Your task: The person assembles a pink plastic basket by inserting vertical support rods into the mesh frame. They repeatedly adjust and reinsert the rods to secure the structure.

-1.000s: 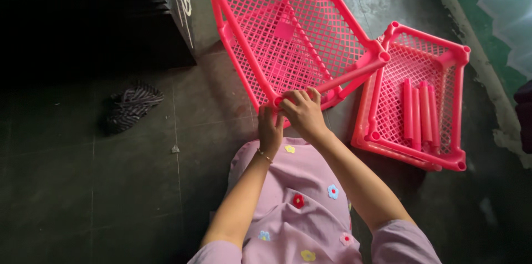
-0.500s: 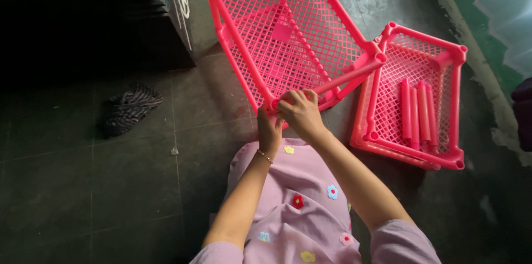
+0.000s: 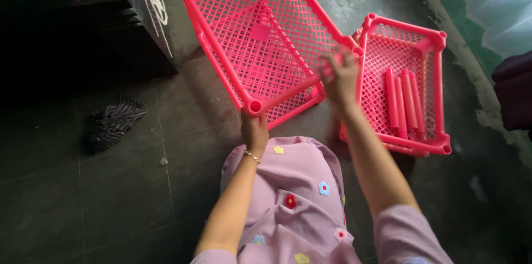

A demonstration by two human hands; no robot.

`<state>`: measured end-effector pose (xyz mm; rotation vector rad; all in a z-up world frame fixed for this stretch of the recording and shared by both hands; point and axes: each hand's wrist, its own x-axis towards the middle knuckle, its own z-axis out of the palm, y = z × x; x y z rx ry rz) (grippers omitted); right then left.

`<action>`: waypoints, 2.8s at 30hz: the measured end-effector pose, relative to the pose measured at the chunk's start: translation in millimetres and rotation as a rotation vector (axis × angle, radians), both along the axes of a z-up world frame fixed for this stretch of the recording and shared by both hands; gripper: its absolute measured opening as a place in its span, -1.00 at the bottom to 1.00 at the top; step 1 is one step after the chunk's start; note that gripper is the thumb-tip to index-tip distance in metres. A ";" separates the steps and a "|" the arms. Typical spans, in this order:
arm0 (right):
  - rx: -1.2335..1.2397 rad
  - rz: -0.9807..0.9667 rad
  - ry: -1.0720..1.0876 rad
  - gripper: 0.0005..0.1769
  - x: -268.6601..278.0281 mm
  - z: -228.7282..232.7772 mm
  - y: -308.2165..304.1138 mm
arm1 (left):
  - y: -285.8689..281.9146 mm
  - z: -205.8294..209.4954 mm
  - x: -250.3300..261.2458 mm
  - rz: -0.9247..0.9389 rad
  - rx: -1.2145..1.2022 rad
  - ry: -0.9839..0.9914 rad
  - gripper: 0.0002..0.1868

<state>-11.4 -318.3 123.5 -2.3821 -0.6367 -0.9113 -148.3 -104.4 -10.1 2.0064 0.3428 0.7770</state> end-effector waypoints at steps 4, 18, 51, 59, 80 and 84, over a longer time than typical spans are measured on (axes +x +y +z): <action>0.006 -0.051 0.254 -0.76 36.9 -1.0 -65.5 | 24.0 -6.3 3.4 -0.058 -0.122 -0.048 -0.64; -0.115 0.256 0.688 -0.57 -61.4 27.5 -59.0 | 119.6 -60.8 61.2 0.183 -0.260 -0.197 -0.42; -0.377 0.360 0.478 -0.58 -89.3 55.1 -14.6 | -118.3 38.8 8.1 -0.153 -0.052 -0.176 -0.58; -0.441 0.473 0.309 -0.63 -81.2 47.5 -21.6 | -117.4 50.1 4.9 -0.152 -0.260 -0.061 -0.56; 0.853 0.155 0.815 -0.28 -110.8 -41.3 -12.3 | 150.8 29.2 44.7 0.342 -0.016 -0.241 -0.61; 0.953 0.103 1.110 -0.17 -92.3 -103.9 -9.8 | 215.1 -4.6 95.4 -0.044 -0.379 -0.153 -0.49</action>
